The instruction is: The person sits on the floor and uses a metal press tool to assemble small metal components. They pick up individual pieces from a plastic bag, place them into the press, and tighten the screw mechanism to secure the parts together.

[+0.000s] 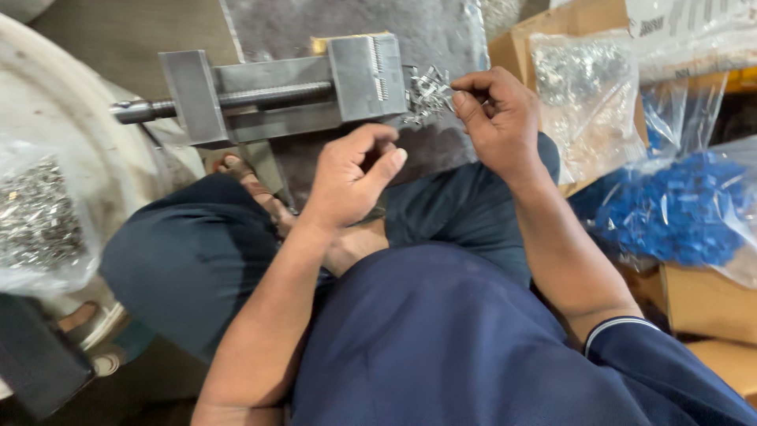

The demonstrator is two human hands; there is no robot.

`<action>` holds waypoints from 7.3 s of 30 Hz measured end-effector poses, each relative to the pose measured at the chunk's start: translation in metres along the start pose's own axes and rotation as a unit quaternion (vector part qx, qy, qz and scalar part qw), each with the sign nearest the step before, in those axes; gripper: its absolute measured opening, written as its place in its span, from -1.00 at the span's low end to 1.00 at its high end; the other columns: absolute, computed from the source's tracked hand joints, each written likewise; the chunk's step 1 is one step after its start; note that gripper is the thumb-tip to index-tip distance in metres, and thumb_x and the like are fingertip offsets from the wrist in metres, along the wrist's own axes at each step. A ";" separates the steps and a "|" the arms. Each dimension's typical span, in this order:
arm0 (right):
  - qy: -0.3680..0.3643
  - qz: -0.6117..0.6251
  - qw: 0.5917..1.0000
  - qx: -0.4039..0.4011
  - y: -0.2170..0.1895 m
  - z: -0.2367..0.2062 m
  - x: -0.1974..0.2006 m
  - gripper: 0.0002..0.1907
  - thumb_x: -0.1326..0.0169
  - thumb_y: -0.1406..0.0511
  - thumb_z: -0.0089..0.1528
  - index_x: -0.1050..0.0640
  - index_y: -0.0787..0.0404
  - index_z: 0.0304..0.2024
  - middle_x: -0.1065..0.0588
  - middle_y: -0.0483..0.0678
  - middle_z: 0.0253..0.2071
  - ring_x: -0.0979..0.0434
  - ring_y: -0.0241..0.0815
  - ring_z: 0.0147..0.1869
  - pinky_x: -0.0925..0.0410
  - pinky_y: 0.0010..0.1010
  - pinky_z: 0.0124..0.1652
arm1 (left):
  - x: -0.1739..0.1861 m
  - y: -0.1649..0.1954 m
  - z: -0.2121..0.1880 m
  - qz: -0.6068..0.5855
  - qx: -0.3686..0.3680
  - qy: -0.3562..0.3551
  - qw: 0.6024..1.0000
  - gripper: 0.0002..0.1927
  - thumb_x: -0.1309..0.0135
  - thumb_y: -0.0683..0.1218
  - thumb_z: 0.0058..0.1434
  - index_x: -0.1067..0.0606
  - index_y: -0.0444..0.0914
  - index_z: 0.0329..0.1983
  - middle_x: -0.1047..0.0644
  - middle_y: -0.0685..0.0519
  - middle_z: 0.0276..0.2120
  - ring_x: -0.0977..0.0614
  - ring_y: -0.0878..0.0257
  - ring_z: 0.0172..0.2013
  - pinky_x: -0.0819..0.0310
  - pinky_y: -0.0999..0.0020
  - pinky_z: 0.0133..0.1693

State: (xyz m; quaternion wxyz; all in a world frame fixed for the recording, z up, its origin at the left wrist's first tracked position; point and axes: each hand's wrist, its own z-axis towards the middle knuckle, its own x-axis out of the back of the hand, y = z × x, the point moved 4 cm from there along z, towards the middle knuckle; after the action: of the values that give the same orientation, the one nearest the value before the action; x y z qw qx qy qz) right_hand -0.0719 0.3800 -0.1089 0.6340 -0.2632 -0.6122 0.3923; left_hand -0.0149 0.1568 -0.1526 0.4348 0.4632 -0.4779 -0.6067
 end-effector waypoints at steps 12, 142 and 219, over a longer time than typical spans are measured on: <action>-0.014 -0.190 0.974 0.121 0.005 -0.023 -0.003 -0.89 -0.28 0.40 0.28 -0.63 0.22 -0.14 -0.48 -0.01 -0.29 -0.52 -0.08 -0.28 -0.36 -0.34 -0.26 | -0.002 0.005 0.001 0.047 0.000 -0.004 0.999 -0.80 -0.20 -0.17 0.37 -0.52 -0.37 -0.04 -0.52 0.15 -0.37 -0.46 0.48 -0.40 -0.40 0.53 -0.34; -0.107 0.538 0.807 -0.220 0.014 -0.045 -0.074 -0.87 -0.12 0.30 0.41 -0.46 0.19 -0.08 -0.44 -0.16 -0.34 -0.29 -0.42 -0.43 -0.20 -0.59 -0.45 | -0.004 0.005 0.004 0.103 -0.051 -0.009 0.993 -0.85 -0.05 -0.08 0.43 -0.51 -0.28 -0.17 -0.58 -0.04 -0.39 -0.63 0.08 -0.38 -0.48 0.26 -0.30; -0.266 0.088 0.948 -0.150 -0.066 0.040 -0.032 -0.82 -0.05 0.23 0.39 -0.48 0.23 -0.14 -0.44 -0.20 -0.49 -0.45 -0.46 -0.44 -0.23 -0.63 -0.50 | -0.003 0.006 0.009 0.093 -0.005 -0.027 0.995 -0.81 -0.02 -0.09 0.40 -0.49 -0.29 -0.29 -0.57 0.03 -0.53 -0.60 0.23 -0.52 -0.46 0.32 -0.40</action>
State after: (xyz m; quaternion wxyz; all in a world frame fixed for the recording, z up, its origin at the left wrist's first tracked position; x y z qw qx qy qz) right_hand -0.0980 0.3112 -0.0694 0.3641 -0.2939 -0.7851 0.4059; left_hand -0.0226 0.1605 -0.1454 0.4790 0.3978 -0.5274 -0.5781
